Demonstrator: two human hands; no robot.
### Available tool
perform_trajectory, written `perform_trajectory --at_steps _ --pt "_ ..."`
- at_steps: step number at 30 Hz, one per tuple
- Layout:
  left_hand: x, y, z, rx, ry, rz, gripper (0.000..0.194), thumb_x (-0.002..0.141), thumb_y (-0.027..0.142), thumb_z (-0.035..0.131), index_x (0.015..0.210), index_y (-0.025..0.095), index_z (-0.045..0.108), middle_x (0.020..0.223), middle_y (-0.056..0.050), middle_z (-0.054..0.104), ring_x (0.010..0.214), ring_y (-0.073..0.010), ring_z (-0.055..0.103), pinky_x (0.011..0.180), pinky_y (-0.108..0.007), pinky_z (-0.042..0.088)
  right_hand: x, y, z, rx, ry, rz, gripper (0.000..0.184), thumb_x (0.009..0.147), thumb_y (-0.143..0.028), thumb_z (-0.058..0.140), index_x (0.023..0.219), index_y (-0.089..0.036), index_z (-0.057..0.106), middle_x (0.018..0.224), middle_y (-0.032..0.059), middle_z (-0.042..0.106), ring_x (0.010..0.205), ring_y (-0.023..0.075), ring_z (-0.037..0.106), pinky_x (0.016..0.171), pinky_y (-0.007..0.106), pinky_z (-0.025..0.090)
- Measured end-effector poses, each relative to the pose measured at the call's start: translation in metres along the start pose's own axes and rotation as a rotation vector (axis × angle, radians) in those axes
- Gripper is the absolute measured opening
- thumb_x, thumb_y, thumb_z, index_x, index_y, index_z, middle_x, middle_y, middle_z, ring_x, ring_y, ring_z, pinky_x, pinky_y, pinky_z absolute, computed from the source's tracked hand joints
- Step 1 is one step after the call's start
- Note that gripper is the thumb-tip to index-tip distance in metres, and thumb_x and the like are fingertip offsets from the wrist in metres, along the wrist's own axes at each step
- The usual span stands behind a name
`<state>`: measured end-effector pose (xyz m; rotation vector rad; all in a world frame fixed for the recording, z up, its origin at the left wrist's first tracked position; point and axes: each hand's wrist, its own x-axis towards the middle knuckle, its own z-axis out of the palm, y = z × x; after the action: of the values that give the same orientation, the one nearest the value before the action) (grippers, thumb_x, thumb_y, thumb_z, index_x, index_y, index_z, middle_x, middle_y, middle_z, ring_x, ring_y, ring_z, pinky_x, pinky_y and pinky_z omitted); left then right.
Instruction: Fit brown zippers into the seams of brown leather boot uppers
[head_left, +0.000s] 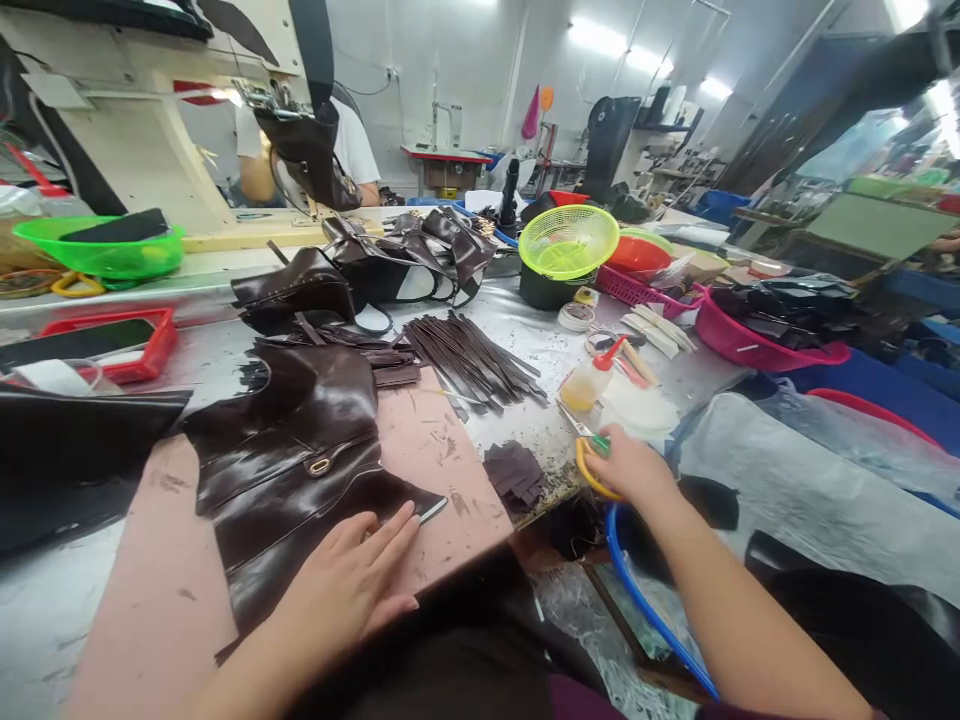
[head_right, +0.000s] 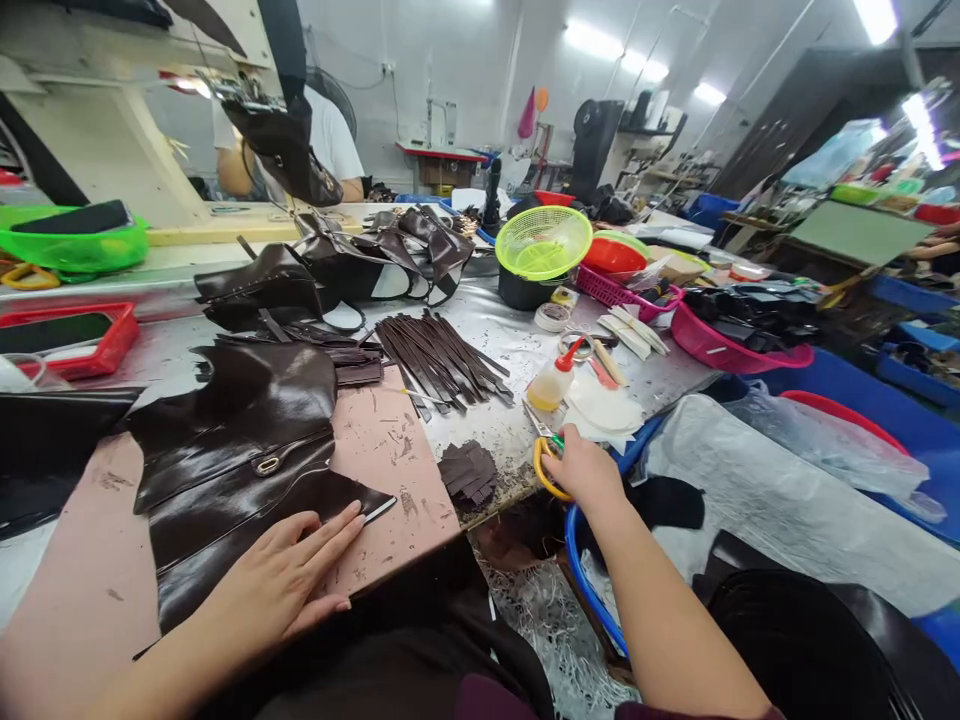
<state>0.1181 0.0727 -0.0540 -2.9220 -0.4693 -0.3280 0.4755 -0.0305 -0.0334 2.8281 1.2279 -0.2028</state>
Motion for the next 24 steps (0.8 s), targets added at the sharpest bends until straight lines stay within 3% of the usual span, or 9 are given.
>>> perform_trajectory --at_steps 3,6,8,10,13,15,20,24 --pt "0.002 0.006 -0.003 -0.076 -0.023 -0.076 0.043 0.084 0.04 0.045 0.12 0.017 0.05 0.123 -0.001 0.055 0.101 -0.0234 0.051 0.087 -0.033 0.041 0.001 -0.026 0.007 -0.018 0.255 -0.251 0.028 0.08 -0.029 0.045 0.095 -0.011 0.061 0.097 0.0186 0.062 0.086 0.0307 0.06 0.07 0.04 0.045" --pt "0.012 0.014 -0.002 -0.196 0.011 -0.204 0.032 0.08 0.018 0.042 0.109 0.011 0.055 0.109 -0.007 0.063 0.105 -0.022 0.051 0.09 -0.032 0.043 -0.022 -0.075 0.017 0.235 0.5 -0.839 0.02 0.081 -0.025 0.047 0.089 -0.015 0.063 0.1 0.0132 0.063 0.091 0.0236 0.057 0.08 0.035 0.044" --pt "0.02 0.017 0.0 -0.263 0.039 -0.259 0.03 0.075 0.015 0.044 0.102 0.01 0.056 0.101 -0.01 0.064 0.099 -0.0221 0.055 0.086 -0.033 0.047 -0.039 -0.11 0.025 0.346 0.479 -1.241 0.017 0.082 -0.022 0.047 0.087 -0.017 0.063 0.092 0.0085 0.065 0.083 0.0184 0.058 0.075 0.03 0.045" --pt "0.025 0.018 0.002 -0.295 0.054 -0.279 0.026 0.071 0.015 0.047 0.095 0.011 0.057 0.096 -0.011 0.064 0.091 -0.0222 0.059 0.08 -0.034 0.05 -0.049 -0.137 0.032 0.36 0.459 -1.454 0.016 0.083 -0.018 0.046 0.08 -0.016 0.062 0.078 0.0058 0.064 0.07 0.0159 0.056 0.065 0.028 0.044" --pt "0.027 0.02 0.004 -0.265 0.11 -0.262 0.016 0.073 0.015 0.048 0.085 0.012 0.058 0.089 -0.011 0.065 0.083 -0.0223 0.061 0.072 -0.034 0.053 -0.05 -0.155 0.039 0.445 0.458 -1.495 0.017 0.081 -0.015 0.045 0.073 -0.015 0.06 0.065 0.0046 0.062 0.062 0.0152 0.054 0.06 0.027 0.043" --pt "0.027 0.022 0.005 -0.227 0.187 -0.237 0.014 0.077 0.014 0.045 0.079 0.012 0.058 0.083 -0.01 0.066 0.078 -0.0215 0.063 0.067 -0.033 0.054 -0.048 -0.155 0.04 0.577 0.379 -1.464 0.015 0.078 -0.013 0.046 0.073 -0.016 0.059 0.066 0.0045 0.062 0.064 0.0148 0.054 0.061 0.027 0.044" --pt "0.021 0.028 -0.001 -0.264 0.372 -0.208 0.013 0.081 0.012 0.045 0.079 0.013 0.058 0.074 -0.006 0.067 0.07 -0.0169 0.064 0.062 -0.028 0.055 -0.061 -0.147 0.031 0.871 -0.052 -1.295 0.011 0.071 -0.008 0.053 0.073 -0.018 0.058 0.07 0.0017 0.06 0.065 0.0123 0.054 0.059 0.023 0.044" --pt "0.015 0.034 -0.007 -0.309 0.434 -0.142 0.007 0.078 0.01 0.053 0.083 0.012 0.058 0.076 -0.005 0.068 0.074 -0.0143 0.065 0.071 -0.025 0.055 -0.076 -0.144 0.02 0.893 -0.284 -1.153 0.011 0.071 -0.008 0.055 0.07 -0.019 0.056 0.072 0.0007 0.058 0.069 0.0128 0.054 0.062 0.024 0.044"
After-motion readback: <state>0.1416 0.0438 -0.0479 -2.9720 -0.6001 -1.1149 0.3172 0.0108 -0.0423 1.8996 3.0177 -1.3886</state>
